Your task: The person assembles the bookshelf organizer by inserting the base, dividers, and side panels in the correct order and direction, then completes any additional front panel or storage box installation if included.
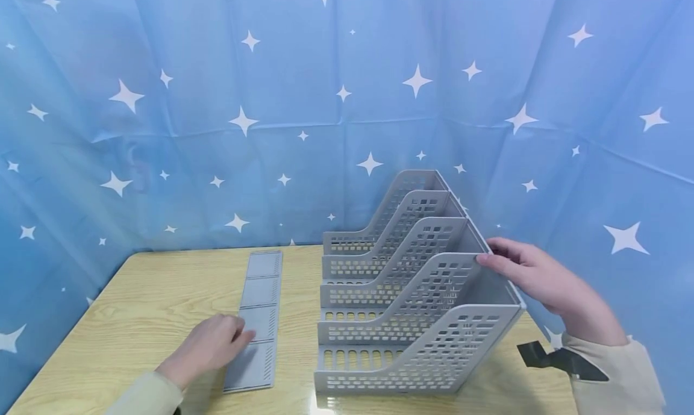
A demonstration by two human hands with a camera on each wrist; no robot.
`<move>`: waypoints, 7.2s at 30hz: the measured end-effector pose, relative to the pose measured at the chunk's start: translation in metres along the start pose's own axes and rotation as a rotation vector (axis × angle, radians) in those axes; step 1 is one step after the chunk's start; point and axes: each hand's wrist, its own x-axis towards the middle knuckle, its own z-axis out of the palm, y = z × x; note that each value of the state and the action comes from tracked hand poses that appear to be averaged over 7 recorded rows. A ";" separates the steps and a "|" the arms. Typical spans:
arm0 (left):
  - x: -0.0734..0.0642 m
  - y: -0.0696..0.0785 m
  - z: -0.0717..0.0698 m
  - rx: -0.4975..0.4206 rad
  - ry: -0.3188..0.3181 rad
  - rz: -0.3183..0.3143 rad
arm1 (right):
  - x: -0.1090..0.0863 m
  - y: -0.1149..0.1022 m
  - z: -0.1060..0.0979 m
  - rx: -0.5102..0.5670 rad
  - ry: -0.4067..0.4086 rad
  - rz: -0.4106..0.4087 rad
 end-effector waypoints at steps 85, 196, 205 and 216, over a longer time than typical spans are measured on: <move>0.082 0.108 -0.067 -0.285 -0.141 0.001 | 0.019 -0.036 0.029 0.101 -0.017 -0.026; 0.081 0.132 -0.035 -0.175 0.000 -0.166 | 0.020 -0.027 0.027 0.238 -0.056 -0.012; 0.077 0.131 -0.044 -0.226 -0.052 -0.197 | 0.022 -0.028 0.025 0.237 -0.063 -0.017; 0.056 0.134 -0.043 -0.466 -0.183 -0.176 | 0.020 -0.024 0.023 0.280 -0.061 0.010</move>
